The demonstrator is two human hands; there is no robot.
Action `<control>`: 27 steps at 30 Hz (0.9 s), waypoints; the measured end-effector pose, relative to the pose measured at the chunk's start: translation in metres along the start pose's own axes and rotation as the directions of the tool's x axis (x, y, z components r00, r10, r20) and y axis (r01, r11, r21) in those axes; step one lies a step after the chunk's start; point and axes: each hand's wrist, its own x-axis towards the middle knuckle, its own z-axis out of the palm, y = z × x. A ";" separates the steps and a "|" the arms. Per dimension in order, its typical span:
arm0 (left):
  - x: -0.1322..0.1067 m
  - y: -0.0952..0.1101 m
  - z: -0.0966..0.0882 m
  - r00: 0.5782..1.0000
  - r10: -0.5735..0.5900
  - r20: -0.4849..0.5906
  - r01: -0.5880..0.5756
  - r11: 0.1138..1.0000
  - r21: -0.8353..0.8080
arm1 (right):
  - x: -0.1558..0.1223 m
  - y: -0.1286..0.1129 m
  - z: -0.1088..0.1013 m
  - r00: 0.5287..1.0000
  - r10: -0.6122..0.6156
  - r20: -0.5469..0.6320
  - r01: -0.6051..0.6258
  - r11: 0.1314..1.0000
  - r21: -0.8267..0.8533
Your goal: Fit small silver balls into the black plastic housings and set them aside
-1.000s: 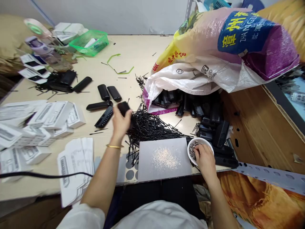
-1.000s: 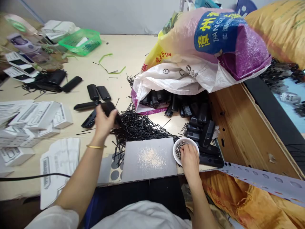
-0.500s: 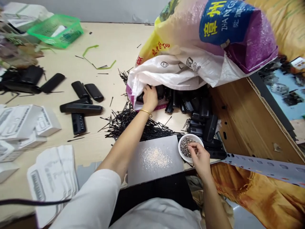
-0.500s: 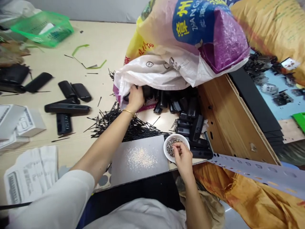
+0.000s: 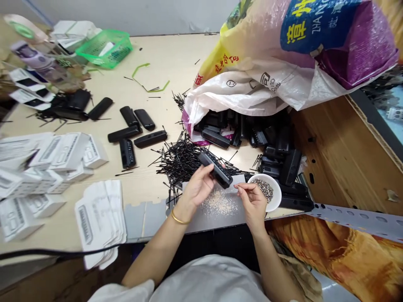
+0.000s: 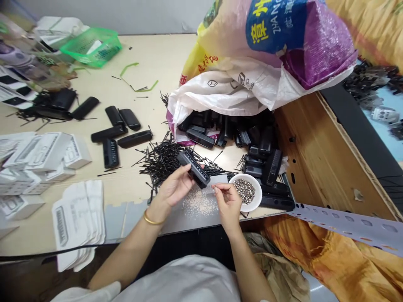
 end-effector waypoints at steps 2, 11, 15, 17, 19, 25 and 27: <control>-0.009 -0.010 0.002 0.996 -0.067 -0.064 0.059 0.990 -0.130 | -0.004 -0.001 0.009 0.987 -0.157 -0.036 0.150 0.979 -0.139; -0.023 -0.019 0.004 0.990 -0.111 -0.090 0.085 0.964 -0.252 | -0.007 -0.007 0.019 0.886 -0.463 -0.030 0.429 0.842 -0.328; -0.022 -0.023 0.002 0.993 -0.074 -0.094 0.049 0.969 -0.242 | -0.005 -0.006 0.018 0.881 -0.472 -0.022 0.439 0.836 -0.329; -0.021 -0.022 0.001 0.996 -0.030 -0.085 0.009 0.974 -0.228 | -0.004 -0.005 0.018 0.916 -0.401 -0.010 0.382 0.881 -0.279; -0.024 -0.020 -0.003 0.998 0.029 -0.055 -0.039 0.981 -0.192 | -0.003 -0.005 0.017 0.955 -0.297 0.020 0.294 0.930 -0.222; -0.049 -0.033 -0.027 0.911 0.365 0.191 -0.393 0.910 0.135 | -0.008 -0.014 -0.014 0.987 -0.141 0.077 0.154 0.965 -0.214; -0.044 -0.039 -0.034 0.886 0.341 0.315 -0.448 0.808 0.383 | -0.004 -0.011 -0.038 0.979 -0.201 -0.036 0.175 0.919 -0.354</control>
